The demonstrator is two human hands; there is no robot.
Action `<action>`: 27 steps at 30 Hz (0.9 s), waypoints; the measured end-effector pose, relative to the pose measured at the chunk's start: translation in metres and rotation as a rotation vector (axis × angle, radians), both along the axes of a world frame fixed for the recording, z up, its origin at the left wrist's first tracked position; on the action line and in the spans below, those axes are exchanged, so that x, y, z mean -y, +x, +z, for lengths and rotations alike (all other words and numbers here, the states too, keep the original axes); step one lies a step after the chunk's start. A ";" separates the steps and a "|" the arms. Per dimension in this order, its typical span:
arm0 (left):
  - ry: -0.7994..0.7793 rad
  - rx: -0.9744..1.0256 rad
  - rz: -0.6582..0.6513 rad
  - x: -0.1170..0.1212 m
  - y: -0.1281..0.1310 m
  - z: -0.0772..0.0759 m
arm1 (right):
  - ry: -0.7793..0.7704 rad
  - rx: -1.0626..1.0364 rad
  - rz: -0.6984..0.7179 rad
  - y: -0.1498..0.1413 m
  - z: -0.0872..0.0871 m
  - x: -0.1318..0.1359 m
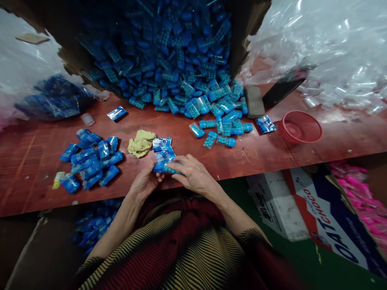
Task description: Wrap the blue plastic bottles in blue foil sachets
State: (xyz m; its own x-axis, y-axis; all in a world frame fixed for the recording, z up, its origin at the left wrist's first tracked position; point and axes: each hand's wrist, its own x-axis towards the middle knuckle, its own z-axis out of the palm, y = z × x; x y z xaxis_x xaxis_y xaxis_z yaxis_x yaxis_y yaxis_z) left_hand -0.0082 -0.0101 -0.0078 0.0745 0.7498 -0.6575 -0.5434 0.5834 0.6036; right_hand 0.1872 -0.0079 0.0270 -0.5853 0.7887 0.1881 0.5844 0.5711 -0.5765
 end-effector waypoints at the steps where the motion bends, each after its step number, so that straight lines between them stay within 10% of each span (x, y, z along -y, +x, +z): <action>1: 0.016 0.000 0.000 0.000 0.000 0.000 | -0.009 -0.002 0.001 0.000 0.001 0.000; 27: 0.190 -0.017 0.010 -0.001 -0.001 -0.004 | -0.034 -0.044 -0.002 -0.001 -0.001 -0.002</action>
State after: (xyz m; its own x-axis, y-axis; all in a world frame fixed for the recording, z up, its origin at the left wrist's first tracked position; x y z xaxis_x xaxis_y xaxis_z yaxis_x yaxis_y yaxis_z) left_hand -0.0094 -0.0089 -0.0123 0.0567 0.8614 -0.5047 -0.5378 0.4523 0.7115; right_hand 0.1864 -0.0058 0.0258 -0.5756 0.7961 0.1867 0.5592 0.5498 -0.6205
